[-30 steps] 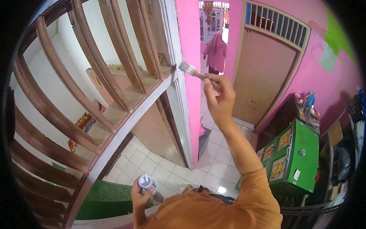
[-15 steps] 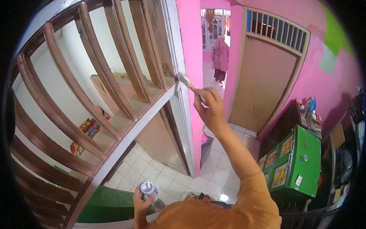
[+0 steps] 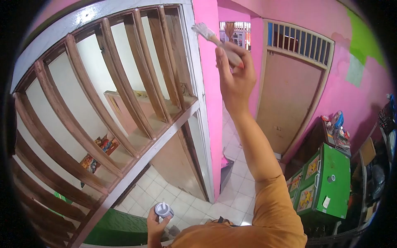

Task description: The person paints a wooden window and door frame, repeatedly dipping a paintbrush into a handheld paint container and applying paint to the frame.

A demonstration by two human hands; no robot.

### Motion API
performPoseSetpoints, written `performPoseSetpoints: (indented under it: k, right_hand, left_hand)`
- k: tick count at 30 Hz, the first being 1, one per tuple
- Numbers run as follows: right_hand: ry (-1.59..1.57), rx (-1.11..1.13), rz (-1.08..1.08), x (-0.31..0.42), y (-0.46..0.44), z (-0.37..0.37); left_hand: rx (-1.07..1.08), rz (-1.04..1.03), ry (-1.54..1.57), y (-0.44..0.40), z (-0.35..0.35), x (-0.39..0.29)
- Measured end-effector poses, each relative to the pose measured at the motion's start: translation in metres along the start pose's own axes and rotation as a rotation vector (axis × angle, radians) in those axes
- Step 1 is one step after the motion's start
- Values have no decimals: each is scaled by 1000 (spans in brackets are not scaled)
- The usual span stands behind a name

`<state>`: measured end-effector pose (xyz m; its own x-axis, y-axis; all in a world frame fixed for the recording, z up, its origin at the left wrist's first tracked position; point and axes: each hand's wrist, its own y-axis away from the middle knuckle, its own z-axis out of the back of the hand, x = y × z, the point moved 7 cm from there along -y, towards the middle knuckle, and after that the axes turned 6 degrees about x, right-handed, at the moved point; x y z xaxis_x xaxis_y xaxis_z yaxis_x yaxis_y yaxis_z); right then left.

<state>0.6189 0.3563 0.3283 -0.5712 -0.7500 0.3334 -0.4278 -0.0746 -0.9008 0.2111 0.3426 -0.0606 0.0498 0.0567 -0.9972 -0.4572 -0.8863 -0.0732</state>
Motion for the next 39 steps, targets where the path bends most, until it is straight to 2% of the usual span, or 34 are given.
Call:
performPoseSetpoints:
  k: [4,9,19,26,28,30,34,35,38,39]
  right_hand:
    - [-137,-10,99,3,-27,-20]
    - [-110,-72,228,3,-48,-38]
    - [98,-150,268,-15,-57,-66]
    - [-56,-67,241,-3,-51,-80]
    - [-51,-61,269,0,-47,-75]
    - [-63,-168,234,-7,-46,-62]
    - [107,-148,254,-14,-56,-61]
    - [36,-177,240,-18,-58,-64]
    - [78,-121,297,-11,-55,-78]
    - [-24,-94,294,-6,-51,-81]
  left_hand:
    - [-34,14,13,3,0,-4]
    - [-3,3,9,1,3,3]
    - [-34,-15,-14,8,7,-4]
    - [-43,2,-16,10,8,-5]
    - [-39,0,-11,8,8,-3]
    - [-13,13,-5,7,8,1]
    - [-26,28,11,6,9,1]
    - [-25,23,19,5,9,1]
    - [-17,15,11,3,7,-2]
    - [-13,11,-2,2,6,-3]
